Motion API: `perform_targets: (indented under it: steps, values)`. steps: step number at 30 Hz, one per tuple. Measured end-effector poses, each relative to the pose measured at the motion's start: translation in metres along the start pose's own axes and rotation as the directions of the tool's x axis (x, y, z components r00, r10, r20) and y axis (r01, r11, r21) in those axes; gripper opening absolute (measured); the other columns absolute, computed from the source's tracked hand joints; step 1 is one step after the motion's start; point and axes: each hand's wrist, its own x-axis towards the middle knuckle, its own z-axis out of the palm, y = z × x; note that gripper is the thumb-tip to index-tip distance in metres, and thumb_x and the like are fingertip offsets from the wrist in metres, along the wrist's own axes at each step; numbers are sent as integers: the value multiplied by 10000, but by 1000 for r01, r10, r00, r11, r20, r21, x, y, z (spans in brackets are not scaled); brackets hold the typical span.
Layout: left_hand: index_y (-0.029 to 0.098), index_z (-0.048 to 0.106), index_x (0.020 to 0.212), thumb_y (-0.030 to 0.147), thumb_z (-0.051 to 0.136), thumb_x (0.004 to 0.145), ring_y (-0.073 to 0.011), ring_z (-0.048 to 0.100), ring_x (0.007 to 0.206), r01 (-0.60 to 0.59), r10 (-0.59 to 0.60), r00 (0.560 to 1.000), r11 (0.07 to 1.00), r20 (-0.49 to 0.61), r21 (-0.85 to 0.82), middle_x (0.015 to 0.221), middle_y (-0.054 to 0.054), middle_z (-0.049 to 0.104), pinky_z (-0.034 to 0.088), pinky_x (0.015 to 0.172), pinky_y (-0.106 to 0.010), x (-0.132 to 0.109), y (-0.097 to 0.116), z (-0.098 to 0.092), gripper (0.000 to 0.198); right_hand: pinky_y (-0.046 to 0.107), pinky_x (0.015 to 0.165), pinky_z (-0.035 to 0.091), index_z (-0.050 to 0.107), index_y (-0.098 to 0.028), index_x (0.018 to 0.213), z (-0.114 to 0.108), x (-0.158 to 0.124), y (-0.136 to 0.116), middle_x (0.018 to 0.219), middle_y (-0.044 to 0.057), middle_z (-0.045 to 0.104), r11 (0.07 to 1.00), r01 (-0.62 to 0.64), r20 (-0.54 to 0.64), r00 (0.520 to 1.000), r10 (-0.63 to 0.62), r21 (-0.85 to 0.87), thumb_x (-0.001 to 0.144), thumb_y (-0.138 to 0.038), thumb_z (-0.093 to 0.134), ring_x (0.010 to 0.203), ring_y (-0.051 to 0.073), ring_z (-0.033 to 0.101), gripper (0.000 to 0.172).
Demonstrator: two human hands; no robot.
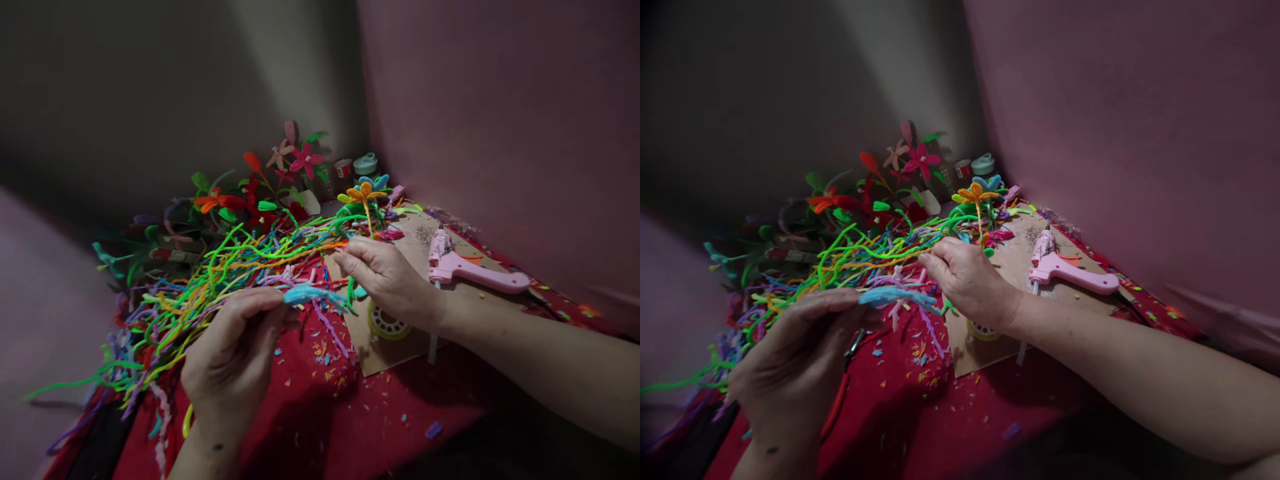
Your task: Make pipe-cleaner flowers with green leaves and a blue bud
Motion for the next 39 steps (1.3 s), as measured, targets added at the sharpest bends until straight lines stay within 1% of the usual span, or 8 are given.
perform_targets:
  steps: [3,5,12,17,20,23,27,39]
  values:
    - [189,634,826,111,639,742,-97,649,565,66,-68,996,997,-57,-45,747,32,651,548,572,-195,5,-2,1,115,251,626,382,508,-164,816,5,-2,2,727,-9,484,990,-56,30,998,53,127,831,-101,466,672,107,462,77]
    - [184,635,808,130,642,739,-101,651,550,125,-129,990,990,-62,-57,683,39,658,548,551,-184,7,-3,2,88,247,637,404,529,-159,932,8,-4,2,761,-3,532,976,-105,83,992,91,191,841,-114,455,683,106,491,125]
    - [180,634,813,186,664,717,-126,649,518,270,-270,963,958,14,-99,632,27,679,556,529,-218,7,-5,6,100,276,670,418,620,-114,811,14,-12,-3,747,40,605,1000,29,133,991,-29,-1,787,-208,598,699,133,534,99]
    - [166,623,799,184,657,717,-126,647,519,306,-299,951,946,74,-106,627,23,677,556,533,-217,5,-3,11,90,233,566,377,648,-131,739,19,-15,1,611,-12,575,983,-159,149,978,144,90,760,-131,580,574,91,492,71]
    - [168,624,791,166,650,729,-89,624,508,305,-298,950,950,92,-68,611,38,666,527,521,-160,5,-1,13,68,216,526,346,629,-141,656,21,-14,4,551,-43,521,901,-332,188,939,288,279,716,-118,605,524,68,440,69]
    - [173,624,785,160,647,737,-72,613,511,305,-297,947,950,120,-61,612,47,662,513,524,-137,5,-1,13,54,213,480,301,618,-144,654,24,-14,6,525,-59,493,745,-484,257,875,411,458,672,-135,633,468,53,389,25]
    - [173,625,784,162,646,743,-70,616,530,303,-295,946,952,132,-46,630,47,661,508,536,-132,5,-4,11,47,215,494,316,624,-154,714,26,-13,8,561,-49,547,576,-538,318,838,442,616,617,-150,681,493,61,437,112]
    - [178,622,774,165,634,747,-63,604,506,296,-290,945,955,149,-15,616,59,641,491,512,-129,5,1,10,33,217,435,332,609,-141,621,28,-12,14,495,-25,561,406,-670,423,723,546,621,544,-101,702,431,80,478,127]
